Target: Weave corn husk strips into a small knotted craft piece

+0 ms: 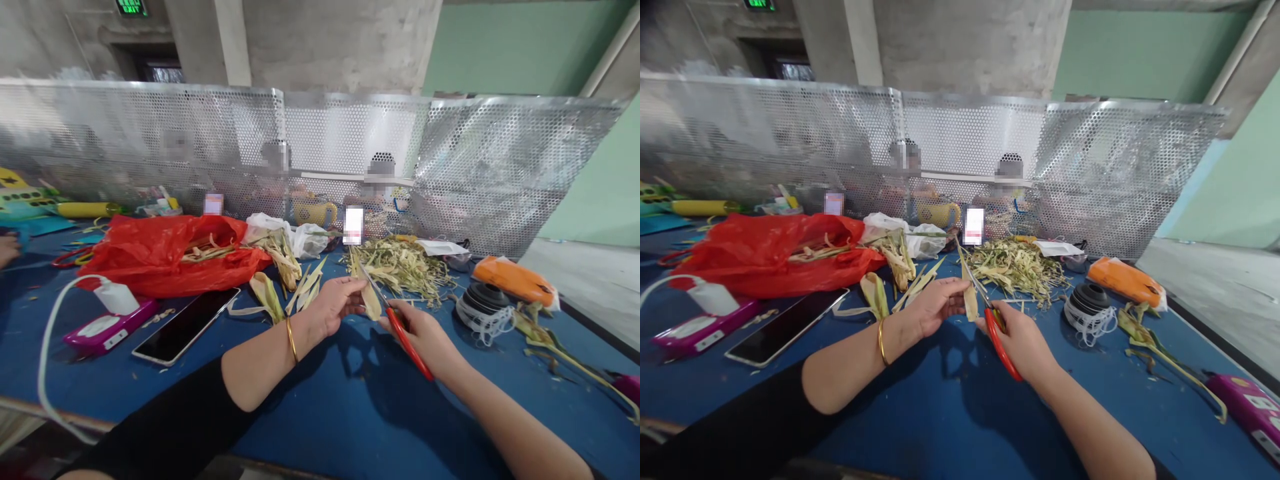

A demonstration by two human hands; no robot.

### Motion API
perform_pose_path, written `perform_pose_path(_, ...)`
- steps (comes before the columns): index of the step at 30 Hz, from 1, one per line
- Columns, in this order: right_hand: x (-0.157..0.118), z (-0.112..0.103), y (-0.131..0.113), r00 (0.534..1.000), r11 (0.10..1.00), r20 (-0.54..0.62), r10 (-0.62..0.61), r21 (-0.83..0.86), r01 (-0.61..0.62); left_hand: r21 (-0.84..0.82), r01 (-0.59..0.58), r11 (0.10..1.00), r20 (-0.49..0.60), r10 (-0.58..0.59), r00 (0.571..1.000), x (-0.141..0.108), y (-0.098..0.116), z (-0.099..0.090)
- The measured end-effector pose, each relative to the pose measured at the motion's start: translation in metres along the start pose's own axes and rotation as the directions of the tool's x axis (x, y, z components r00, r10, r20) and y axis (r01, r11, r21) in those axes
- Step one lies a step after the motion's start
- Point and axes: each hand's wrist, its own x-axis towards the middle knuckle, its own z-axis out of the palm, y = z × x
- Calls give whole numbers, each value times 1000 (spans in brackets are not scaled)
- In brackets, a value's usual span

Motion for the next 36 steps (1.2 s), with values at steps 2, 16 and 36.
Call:
perform_pose_path(2,-1,1,-4,1000,999,2,15,-36,-15,7,10,1000,-10,-10,1000,-2,0,2)
perform_pose_path(16,0,-7,2,1000,995,29,1,103,-3,160,-95,983,-75,108,991,3,6,-5)
perform_pose_path(36,6,-25,6,998,999,55,-14,51,11,820,-478,313,340,406,849,21,26,-35)
